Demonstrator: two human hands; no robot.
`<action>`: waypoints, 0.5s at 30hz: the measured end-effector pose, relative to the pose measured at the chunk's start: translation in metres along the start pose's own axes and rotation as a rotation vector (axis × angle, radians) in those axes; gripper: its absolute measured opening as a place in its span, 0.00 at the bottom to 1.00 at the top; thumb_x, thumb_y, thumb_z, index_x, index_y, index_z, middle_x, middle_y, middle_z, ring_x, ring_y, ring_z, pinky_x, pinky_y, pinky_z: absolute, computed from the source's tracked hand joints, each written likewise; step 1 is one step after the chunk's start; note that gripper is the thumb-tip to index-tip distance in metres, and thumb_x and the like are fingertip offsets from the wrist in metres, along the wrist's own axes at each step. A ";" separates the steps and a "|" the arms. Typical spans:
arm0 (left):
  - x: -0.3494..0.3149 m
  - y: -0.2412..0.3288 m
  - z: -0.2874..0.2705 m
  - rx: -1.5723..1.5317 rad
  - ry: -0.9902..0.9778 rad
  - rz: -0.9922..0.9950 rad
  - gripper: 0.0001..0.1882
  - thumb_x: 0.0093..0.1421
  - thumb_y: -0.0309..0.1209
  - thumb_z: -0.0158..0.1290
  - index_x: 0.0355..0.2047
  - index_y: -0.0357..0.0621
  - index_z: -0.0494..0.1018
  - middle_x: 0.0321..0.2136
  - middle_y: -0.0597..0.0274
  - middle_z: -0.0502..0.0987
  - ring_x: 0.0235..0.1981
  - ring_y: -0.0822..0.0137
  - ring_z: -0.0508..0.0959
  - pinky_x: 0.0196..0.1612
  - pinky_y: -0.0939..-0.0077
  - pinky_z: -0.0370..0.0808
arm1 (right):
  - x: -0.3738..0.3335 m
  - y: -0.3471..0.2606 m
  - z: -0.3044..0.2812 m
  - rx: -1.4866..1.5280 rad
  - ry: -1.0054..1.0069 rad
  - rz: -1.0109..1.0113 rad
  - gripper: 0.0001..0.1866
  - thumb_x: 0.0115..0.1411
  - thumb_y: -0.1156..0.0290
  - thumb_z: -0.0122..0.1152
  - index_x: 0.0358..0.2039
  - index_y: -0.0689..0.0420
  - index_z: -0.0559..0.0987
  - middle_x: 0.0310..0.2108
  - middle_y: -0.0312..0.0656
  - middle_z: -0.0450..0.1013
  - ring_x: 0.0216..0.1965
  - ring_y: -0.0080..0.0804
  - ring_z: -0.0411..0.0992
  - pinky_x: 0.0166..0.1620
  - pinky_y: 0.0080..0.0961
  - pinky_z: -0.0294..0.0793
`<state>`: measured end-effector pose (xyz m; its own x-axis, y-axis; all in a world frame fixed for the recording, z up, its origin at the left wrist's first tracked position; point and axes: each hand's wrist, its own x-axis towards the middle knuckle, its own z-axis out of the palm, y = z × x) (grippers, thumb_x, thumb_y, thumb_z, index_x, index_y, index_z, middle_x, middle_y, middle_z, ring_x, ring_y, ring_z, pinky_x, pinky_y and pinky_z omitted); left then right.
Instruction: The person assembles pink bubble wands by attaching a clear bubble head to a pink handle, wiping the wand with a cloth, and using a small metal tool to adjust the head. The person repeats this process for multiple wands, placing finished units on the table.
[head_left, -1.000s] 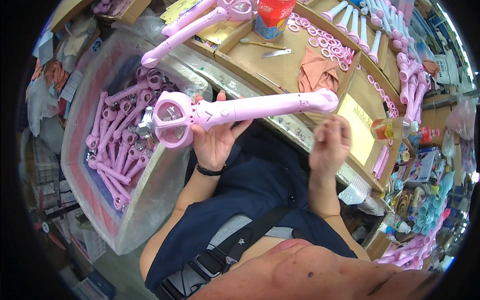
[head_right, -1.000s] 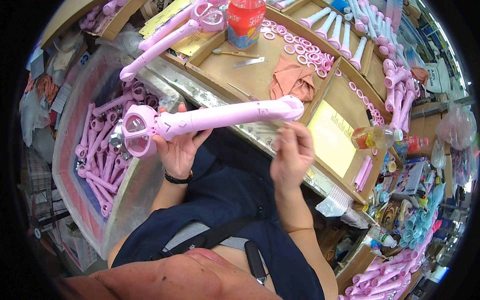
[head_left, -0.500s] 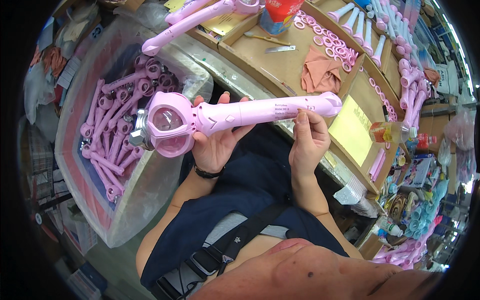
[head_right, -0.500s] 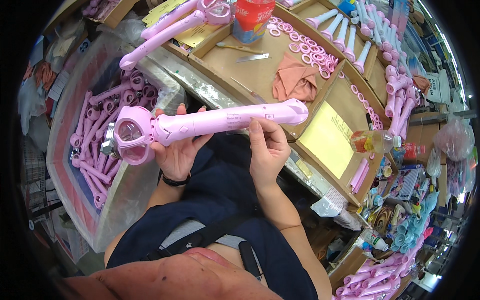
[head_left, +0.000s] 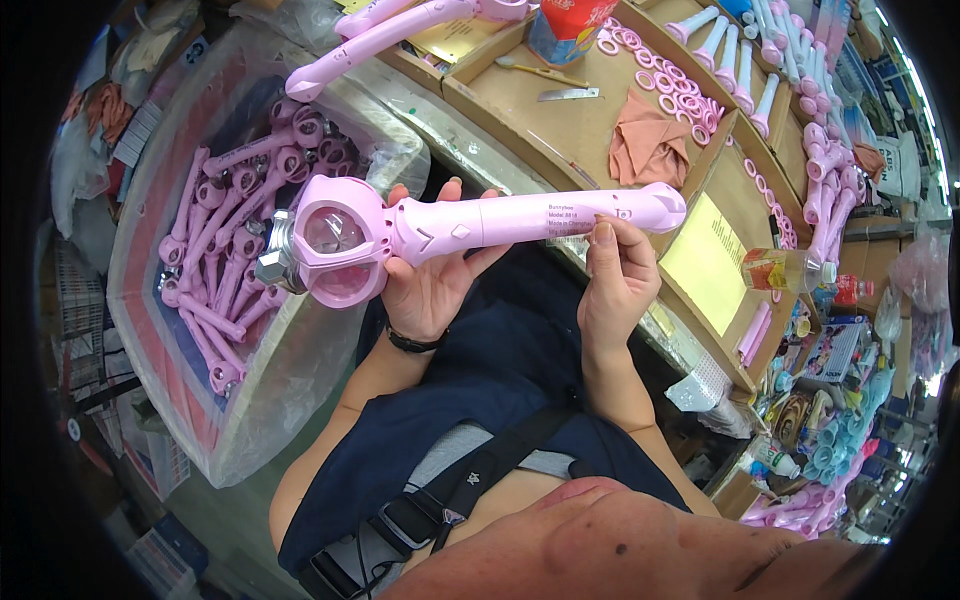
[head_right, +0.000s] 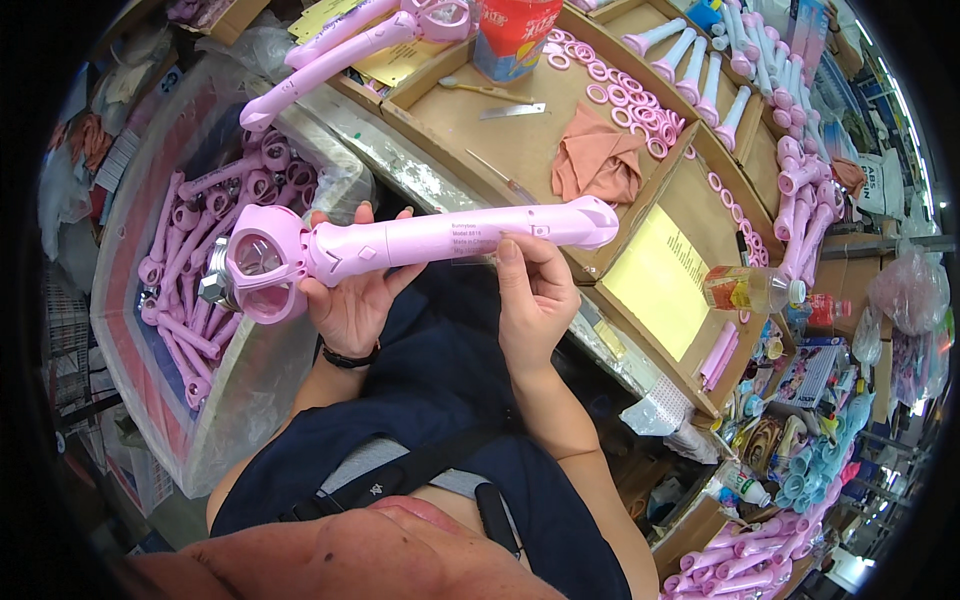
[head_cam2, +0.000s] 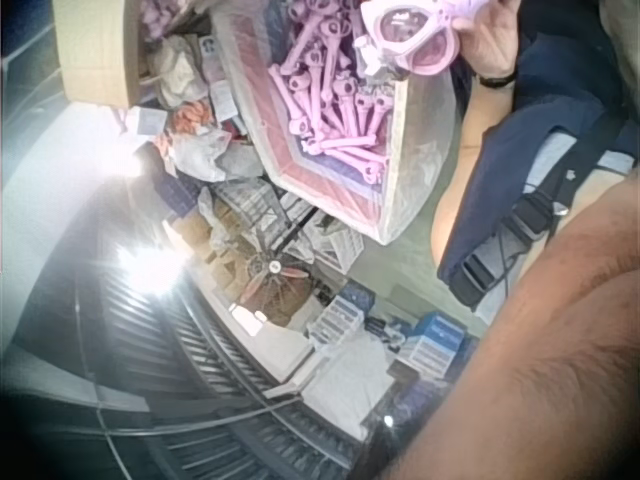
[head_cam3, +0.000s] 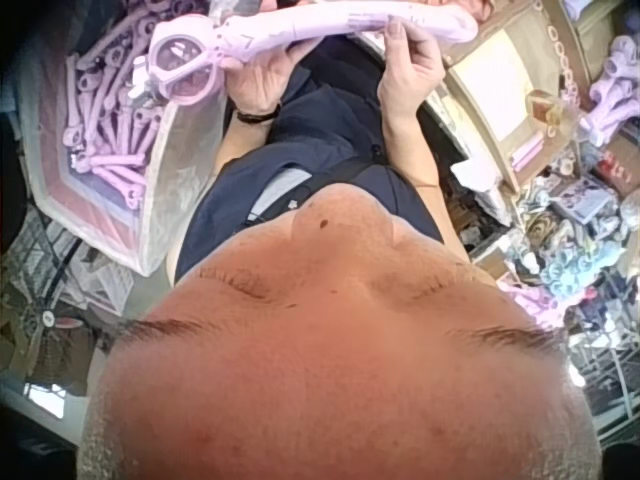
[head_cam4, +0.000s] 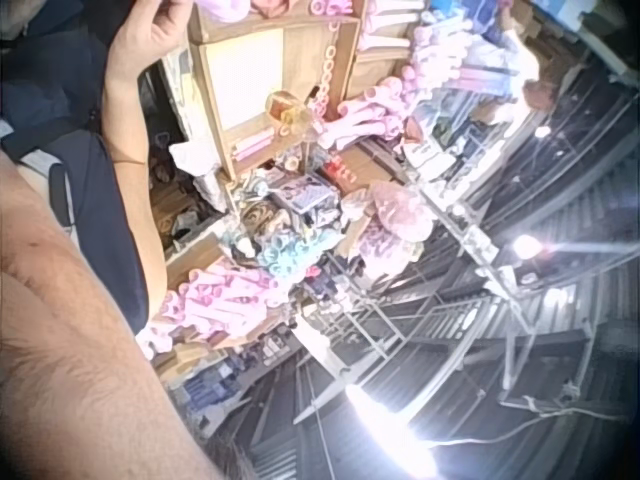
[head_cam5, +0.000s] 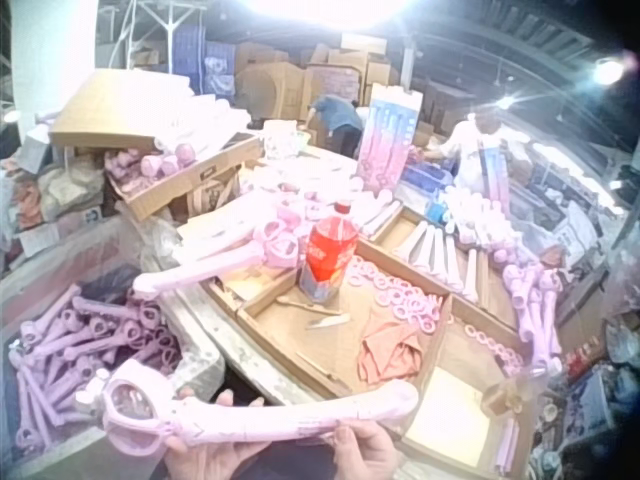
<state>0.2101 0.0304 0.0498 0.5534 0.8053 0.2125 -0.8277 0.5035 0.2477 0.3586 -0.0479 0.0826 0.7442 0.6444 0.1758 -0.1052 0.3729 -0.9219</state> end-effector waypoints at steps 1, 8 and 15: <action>0.000 0.000 0.000 0.009 -0.005 0.000 0.37 0.49 0.44 0.61 0.59 0.71 0.58 0.62 0.59 0.59 0.64 0.40 0.49 0.61 0.31 0.49 | 0.000 0.000 0.000 0.000 0.000 0.000 0.08 0.59 0.75 0.59 0.38 0.63 0.76 0.29 0.35 0.73 0.25 0.14 0.65 0.26 0.10 0.60; 0.000 0.000 -0.002 -0.016 0.007 0.002 0.37 0.49 0.44 0.61 0.58 0.70 0.58 0.61 0.58 0.59 0.64 0.40 0.49 0.60 0.30 0.49 | -0.001 0.001 0.000 0.011 -0.014 -0.003 0.08 0.59 0.75 0.59 0.39 0.63 0.77 0.31 0.36 0.74 0.28 0.14 0.67 0.29 0.09 0.62; -0.001 0.001 -0.002 -0.009 0.010 0.002 0.37 0.50 0.44 0.61 0.59 0.70 0.58 0.62 0.58 0.58 0.64 0.39 0.49 0.60 0.30 0.50 | -0.002 0.004 0.000 -0.012 -0.027 -0.022 0.08 0.60 0.75 0.59 0.40 0.63 0.76 0.33 0.36 0.74 0.30 0.15 0.69 0.31 0.10 0.64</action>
<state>0.2086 0.0311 0.0476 0.5512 0.8092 0.2035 -0.8295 0.5050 0.2384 0.3569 -0.0477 0.0790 0.7285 0.6536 0.2053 -0.0804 0.3792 -0.9218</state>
